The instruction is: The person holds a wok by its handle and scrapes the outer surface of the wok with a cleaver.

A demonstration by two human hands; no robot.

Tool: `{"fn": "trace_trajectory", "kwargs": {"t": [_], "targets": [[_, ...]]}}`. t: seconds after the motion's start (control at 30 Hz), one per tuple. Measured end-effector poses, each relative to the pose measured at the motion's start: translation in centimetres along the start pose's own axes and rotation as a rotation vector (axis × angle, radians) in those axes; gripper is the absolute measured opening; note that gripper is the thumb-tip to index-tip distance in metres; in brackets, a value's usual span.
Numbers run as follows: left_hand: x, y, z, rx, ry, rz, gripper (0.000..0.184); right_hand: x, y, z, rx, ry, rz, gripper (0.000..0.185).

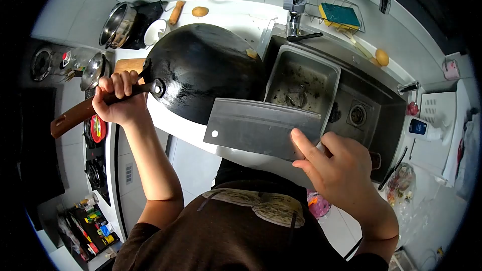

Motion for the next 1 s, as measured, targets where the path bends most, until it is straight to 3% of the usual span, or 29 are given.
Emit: {"fn": "trace_trajectory", "kwargs": {"t": [1.0], "targets": [[-0.1,0.3,0.1,-0.036,-0.004,0.007,0.025,-0.2,-0.4,1.1,-0.07,-0.045,0.012,0.05]]}}
Point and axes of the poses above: each hand's wrist, its own z-axis towards the middle knuckle, its own y-axis out of the palm, x = y × z, the point moved 4 cm from there along z, towards the middle knuckle, and after that the axes turned 6 degrees about x, right-handed, at the moved point
